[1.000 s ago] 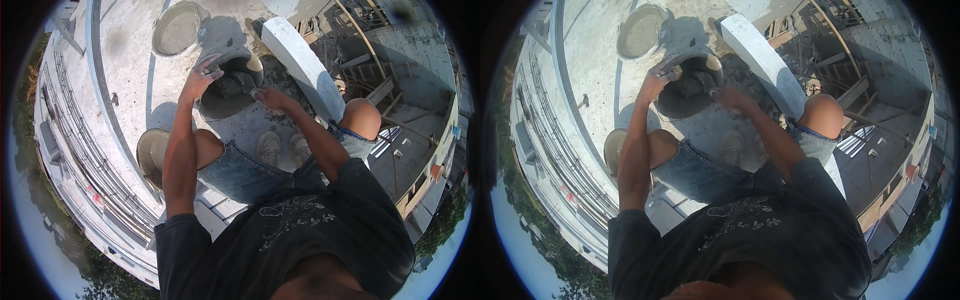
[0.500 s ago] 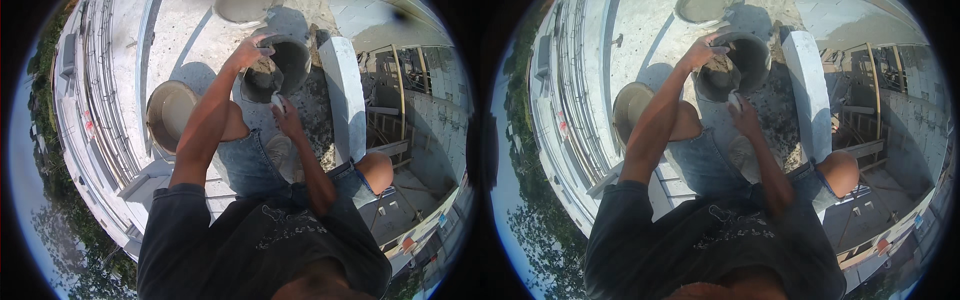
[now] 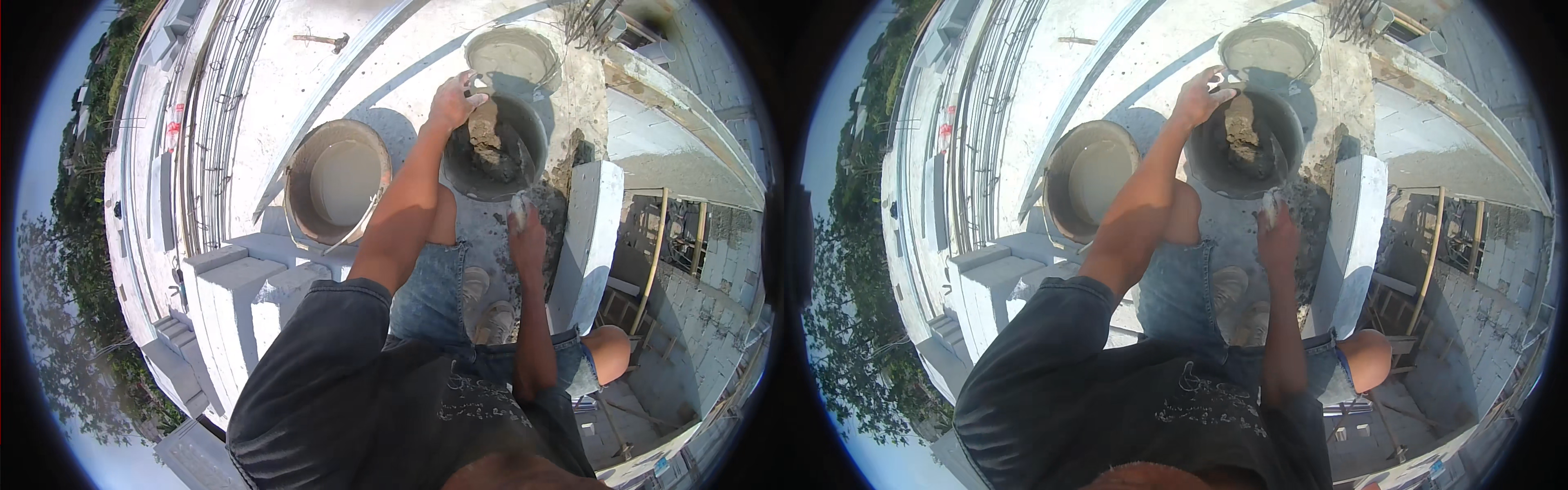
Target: Apply mortar to bricks and lay them to build a wall structure.
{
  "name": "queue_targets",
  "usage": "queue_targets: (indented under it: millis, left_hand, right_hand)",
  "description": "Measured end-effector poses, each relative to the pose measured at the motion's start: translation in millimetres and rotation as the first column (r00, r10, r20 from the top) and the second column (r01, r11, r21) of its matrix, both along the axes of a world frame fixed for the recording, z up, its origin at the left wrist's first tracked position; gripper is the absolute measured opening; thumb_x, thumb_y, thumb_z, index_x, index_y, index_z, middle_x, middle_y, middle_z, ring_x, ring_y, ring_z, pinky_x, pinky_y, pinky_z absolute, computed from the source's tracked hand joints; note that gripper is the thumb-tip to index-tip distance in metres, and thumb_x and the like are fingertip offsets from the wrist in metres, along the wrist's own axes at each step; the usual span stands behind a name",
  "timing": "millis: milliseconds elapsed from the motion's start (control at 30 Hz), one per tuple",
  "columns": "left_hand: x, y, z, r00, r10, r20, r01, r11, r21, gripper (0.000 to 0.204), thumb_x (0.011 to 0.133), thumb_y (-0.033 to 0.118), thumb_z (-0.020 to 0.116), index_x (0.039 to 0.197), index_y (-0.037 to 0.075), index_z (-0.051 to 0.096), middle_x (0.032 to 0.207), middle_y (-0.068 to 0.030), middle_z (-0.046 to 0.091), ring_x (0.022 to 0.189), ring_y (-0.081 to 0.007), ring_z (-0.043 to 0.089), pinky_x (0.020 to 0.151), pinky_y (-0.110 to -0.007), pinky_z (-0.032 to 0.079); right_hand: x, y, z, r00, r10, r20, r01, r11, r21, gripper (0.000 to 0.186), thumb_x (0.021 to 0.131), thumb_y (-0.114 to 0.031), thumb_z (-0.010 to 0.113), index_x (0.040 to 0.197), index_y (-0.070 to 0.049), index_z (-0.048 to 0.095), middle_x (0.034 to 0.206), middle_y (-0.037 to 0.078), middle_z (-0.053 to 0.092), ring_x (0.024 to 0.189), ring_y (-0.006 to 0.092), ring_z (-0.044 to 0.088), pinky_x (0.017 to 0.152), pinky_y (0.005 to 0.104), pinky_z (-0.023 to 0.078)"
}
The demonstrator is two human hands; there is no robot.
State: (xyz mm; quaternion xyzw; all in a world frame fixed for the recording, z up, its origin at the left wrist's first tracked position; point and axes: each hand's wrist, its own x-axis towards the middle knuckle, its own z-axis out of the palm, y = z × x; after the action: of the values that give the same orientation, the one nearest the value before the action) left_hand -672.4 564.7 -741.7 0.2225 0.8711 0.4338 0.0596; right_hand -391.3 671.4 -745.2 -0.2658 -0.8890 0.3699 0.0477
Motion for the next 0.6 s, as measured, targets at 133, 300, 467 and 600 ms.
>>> queue_targets:
  millis: [133,300,467,600]
  left_hand:
    - [25,-62,51,0.917,0.341,-0.206,-0.282,0.921,0.268,0.037,0.084,0.022,0.070,0.116,0.006,0.063,0.107,-0.0183,0.065,0.095,-0.0325,0.063,0.087,-0.040,0.048]
    - [115,-189,45,0.595,0.780,0.192,-0.762,0.473,0.442,0.024,0.095,0.019,0.059,0.115,0.006,0.060,0.110,-0.0100,0.061,0.101,-0.0236,0.059,0.088,-0.037,0.046]
    - [142,-267,-41,0.271,0.281,0.921,-0.935,-0.151,0.321,0.036,0.102,0.040,0.039,0.118,0.012,0.055,0.116,-0.0069,0.062,0.109,-0.0226,0.058,0.104,-0.047,0.035]
    - [97,-288,-117,0.069,0.100,0.993,-0.961,-0.259,0.092,0.034,0.102,0.037,0.037,0.115,0.011,0.055,0.119,-0.0096,0.061,0.115,-0.0268,0.056,0.108,-0.047,0.032]
  right_hand:
    - [-25,-9,12,0.998,-0.015,0.063,0.030,0.971,-0.236,0.045,0.091,-0.026,0.059,0.130,-0.004,0.051,0.091,0.020,0.067,0.080,0.0313,0.068,0.066,0.0415,0.053]
    - [-44,-1,12,0.982,-0.063,0.177,0.177,0.623,-0.762,0.047,0.091,-0.022,0.060,0.133,-0.005,0.049,0.086,0.010,0.065,0.066,0.0140,0.065,0.051,0.0289,0.050]
    - [-39,5,-2,0.977,-0.058,0.205,0.193,0.647,-0.738,0.053,0.089,-0.018,0.064,0.136,-0.003,0.046,0.097,0.010,0.065,0.066,0.0161,0.064,0.050,0.0290,0.050]
    - [-33,10,-4,0.988,-0.083,0.132,0.155,0.598,-0.786,0.053,0.088,-0.017,0.063,0.136,-0.002,0.046,0.100,0.011,0.064,0.068,0.0159,0.065,0.048,0.0287,0.051]
